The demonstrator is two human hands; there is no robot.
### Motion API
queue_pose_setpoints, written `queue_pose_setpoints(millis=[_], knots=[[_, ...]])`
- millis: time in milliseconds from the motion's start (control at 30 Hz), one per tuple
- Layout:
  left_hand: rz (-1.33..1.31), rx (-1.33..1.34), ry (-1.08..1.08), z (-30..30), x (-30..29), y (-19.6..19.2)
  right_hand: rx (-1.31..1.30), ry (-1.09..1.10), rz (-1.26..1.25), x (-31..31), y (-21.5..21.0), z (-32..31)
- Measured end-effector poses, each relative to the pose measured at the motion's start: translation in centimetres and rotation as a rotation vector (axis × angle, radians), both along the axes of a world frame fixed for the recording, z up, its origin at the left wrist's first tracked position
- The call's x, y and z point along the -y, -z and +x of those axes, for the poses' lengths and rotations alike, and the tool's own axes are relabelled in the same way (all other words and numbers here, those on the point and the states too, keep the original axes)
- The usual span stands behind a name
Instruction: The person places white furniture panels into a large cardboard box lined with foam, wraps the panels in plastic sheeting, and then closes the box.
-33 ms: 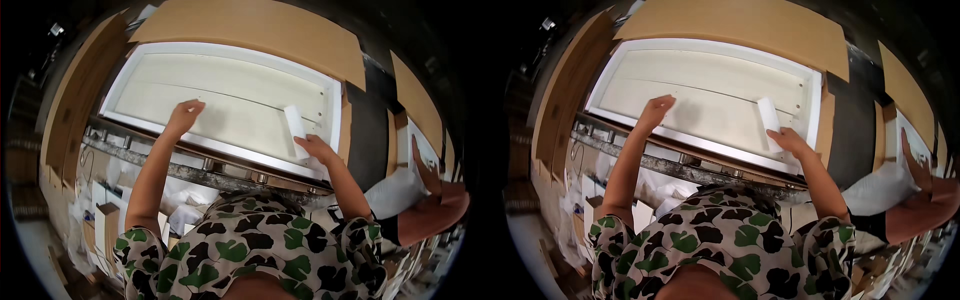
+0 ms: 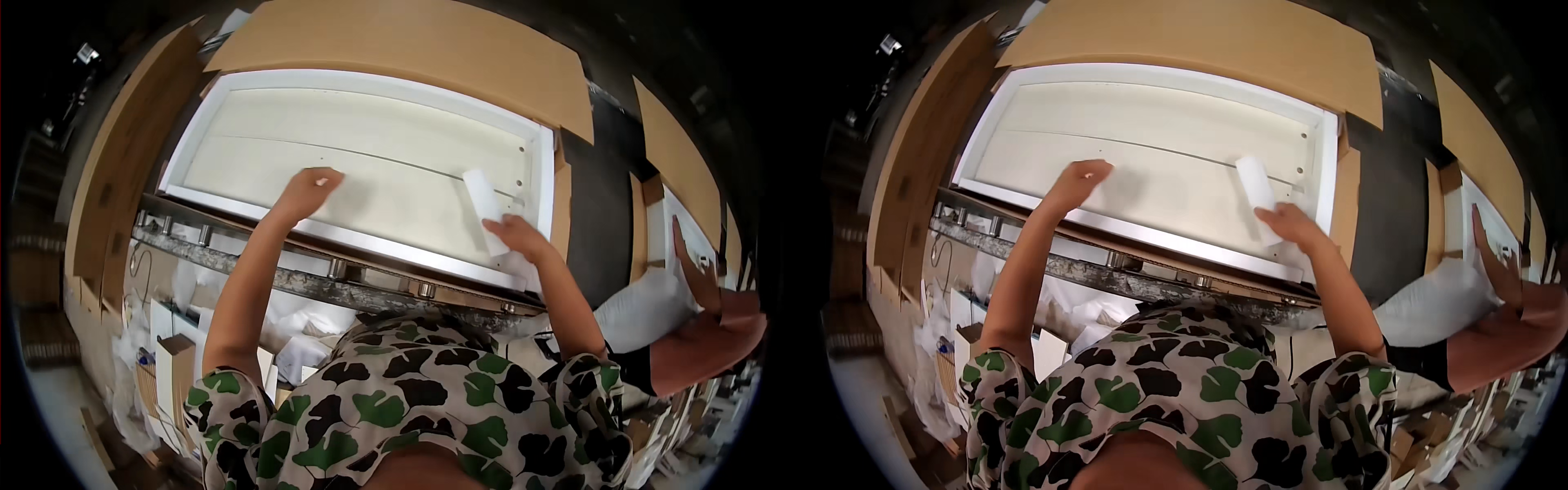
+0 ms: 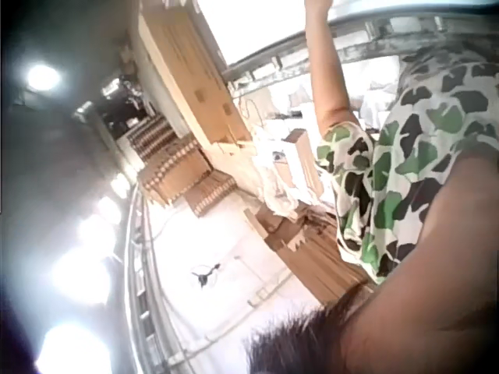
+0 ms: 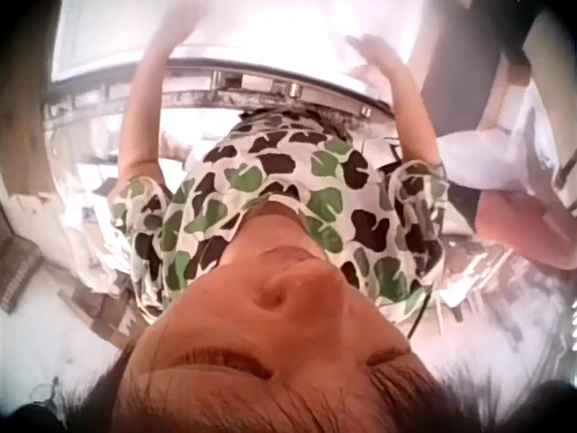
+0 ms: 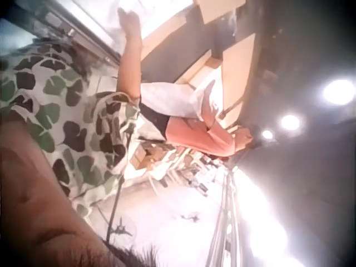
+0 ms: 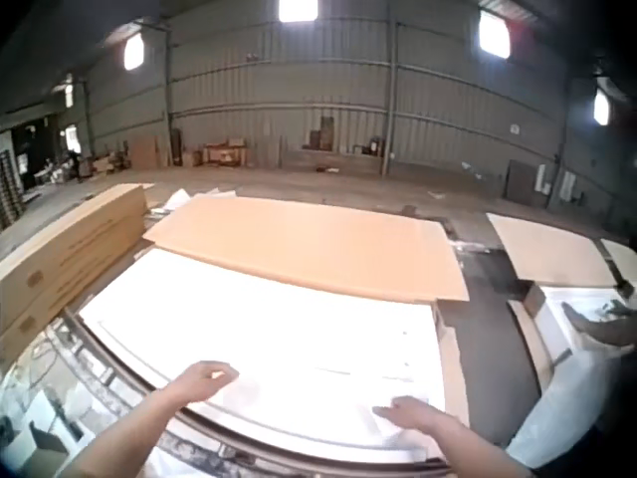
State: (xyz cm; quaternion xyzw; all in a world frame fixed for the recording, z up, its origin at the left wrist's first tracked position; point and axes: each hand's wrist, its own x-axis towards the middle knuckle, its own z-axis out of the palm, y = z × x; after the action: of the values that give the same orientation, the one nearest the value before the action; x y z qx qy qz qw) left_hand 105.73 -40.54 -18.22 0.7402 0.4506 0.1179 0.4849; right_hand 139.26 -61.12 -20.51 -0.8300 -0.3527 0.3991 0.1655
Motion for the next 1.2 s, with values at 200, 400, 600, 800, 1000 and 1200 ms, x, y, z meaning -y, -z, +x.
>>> queue_pose_setpoints(millis=[200,400,600,800,1000,1200], knots=[[0.360,-0.588,0.596,3.4,-1.1,4.6,0.461,-0.031,0.233,5.2,-3.8,2.4],[0.409,-0.879,0.629,4.8,0.5,3.8,0.964,-0.379,-0.178,4.6,-0.2,-2.2],[0.480,-0.809,0.606,4.7,0.6,4.3,1.083,-0.478,-0.416,3.4,4.9,0.0],[0.480,-0.829,0.591,4.7,0.7,4.4,0.838,-0.564,-0.392,3.0,2.0,0.3],[0.512,-0.832,0.579,4.8,1.0,5.3,0.919,-0.716,-0.349,3.3,3.7,2.0],[0.501,-0.860,0.562,5.1,1.3,5.4,1.059,-0.674,-0.296,3.4,4.7,0.8]])
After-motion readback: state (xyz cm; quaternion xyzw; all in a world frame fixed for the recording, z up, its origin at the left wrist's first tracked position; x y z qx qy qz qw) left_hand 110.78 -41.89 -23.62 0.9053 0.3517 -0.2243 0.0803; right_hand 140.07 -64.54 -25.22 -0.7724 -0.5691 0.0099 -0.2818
